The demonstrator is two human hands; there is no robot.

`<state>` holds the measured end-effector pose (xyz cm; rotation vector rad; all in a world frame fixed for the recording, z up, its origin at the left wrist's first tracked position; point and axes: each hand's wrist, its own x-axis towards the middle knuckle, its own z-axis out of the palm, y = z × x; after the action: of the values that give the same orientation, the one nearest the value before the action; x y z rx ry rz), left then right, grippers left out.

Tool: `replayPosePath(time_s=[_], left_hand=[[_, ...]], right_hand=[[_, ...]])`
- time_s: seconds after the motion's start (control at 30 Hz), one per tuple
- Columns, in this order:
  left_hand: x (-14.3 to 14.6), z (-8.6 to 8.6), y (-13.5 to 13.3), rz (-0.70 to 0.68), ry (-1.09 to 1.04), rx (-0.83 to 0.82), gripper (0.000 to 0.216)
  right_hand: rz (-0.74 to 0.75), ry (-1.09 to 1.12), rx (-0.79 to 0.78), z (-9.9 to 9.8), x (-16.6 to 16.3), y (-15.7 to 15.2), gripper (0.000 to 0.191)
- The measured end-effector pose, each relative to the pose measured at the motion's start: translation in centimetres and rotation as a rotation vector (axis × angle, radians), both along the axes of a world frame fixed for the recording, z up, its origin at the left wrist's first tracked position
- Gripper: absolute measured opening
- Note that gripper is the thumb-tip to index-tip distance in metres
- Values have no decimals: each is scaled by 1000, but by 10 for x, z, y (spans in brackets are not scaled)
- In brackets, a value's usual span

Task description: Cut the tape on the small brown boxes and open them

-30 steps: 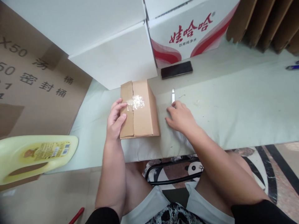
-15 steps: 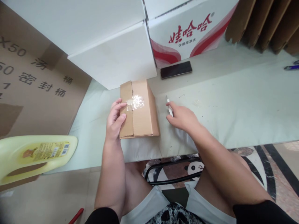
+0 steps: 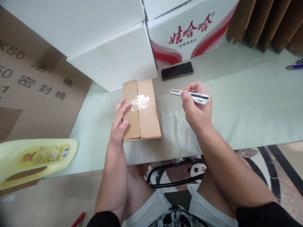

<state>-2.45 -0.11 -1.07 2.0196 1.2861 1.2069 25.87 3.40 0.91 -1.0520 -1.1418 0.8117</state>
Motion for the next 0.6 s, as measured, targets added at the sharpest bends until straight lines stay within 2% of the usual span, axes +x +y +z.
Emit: replayPosePath(time_s=[0.13, 0.3, 0.47, 0.6], left_hand=[[16, 6, -5, -50, 113, 49, 61], [38, 17, -15, -115, 171, 61, 59], [52, 21, -23, -58, 151, 71, 51], [56, 22, -24, -26, 151, 72, 51]], right_hand=[[-47, 68, 120, 13, -2, -9, 20], [77, 2, 165, 29, -3, -23, 11], [98, -183, 134, 38, -1, -32, 9], [81, -244, 116, 43, -1, -35, 10]])
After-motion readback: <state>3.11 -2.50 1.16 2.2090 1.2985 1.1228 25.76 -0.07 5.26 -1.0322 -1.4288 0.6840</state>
